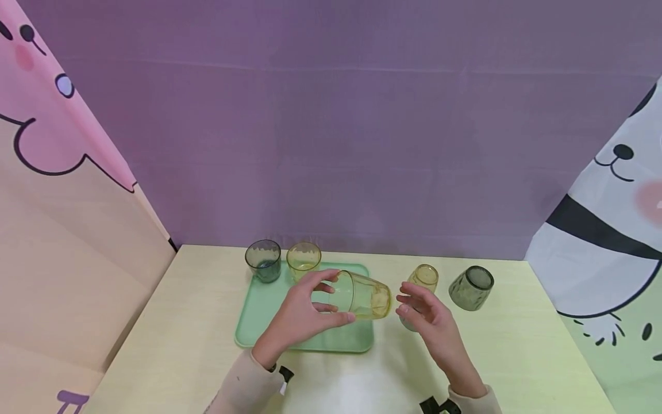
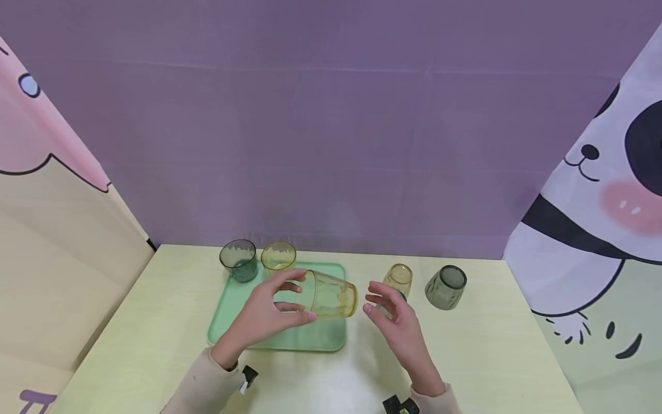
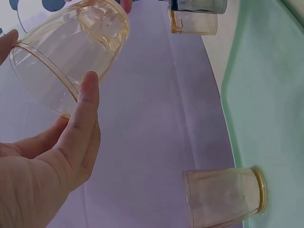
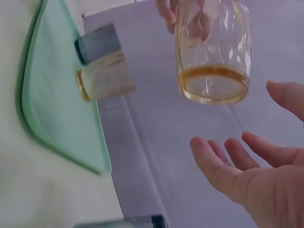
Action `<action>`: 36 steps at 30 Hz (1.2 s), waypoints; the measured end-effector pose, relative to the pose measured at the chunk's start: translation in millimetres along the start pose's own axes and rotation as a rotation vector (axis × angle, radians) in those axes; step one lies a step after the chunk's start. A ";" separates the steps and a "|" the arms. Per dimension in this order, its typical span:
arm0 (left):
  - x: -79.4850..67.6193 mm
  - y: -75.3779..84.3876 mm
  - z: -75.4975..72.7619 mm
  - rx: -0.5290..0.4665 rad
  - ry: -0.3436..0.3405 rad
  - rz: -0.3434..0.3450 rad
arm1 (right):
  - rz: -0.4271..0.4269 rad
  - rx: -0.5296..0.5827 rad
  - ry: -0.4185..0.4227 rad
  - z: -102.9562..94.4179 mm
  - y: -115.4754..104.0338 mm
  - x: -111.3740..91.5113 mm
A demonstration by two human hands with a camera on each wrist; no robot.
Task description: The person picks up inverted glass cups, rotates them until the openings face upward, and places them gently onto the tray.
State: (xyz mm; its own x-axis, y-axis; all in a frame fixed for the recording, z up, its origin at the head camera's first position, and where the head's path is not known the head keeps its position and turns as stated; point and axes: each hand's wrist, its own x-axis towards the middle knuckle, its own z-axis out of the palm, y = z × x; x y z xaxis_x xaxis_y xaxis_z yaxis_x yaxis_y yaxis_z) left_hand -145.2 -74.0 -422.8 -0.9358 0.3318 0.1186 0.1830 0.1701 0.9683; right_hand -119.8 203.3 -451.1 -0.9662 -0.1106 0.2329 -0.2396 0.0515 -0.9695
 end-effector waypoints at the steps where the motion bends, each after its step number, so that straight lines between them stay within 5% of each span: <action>1: 0.1 -0.2 -1.0 0.009 0.002 -0.004 | -0.010 -0.046 0.010 -0.7 -0.1 0.2; 16: 4.8 2.6 -8.7 0.183 0.043 -0.022 | -0.188 -0.315 0.011 -10.6 2.6 3.4; 23: 8.8 4.5 -10.3 0.293 0.032 -0.023 | -0.286 -0.592 0.081 -13.3 6.5 4.0; 28: 14.9 7.1 -8.8 0.451 0.028 -0.014 | -0.397 -0.798 0.120 -15.7 9.4 3.9; 36: 31.1 0.3 -5.9 0.686 0.048 0.060 | -0.484 -0.939 0.100 -23.4 15.1 4.0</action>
State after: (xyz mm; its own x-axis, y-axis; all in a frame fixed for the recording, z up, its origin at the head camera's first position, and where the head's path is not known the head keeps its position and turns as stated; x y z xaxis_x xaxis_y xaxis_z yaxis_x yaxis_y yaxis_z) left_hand -176.0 -69.1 -417.5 -0.9277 0.3202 0.1921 0.3689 0.7067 0.6037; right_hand -129.5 226.9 -463.1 -0.7413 -0.2450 0.6249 -0.5376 0.7742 -0.3342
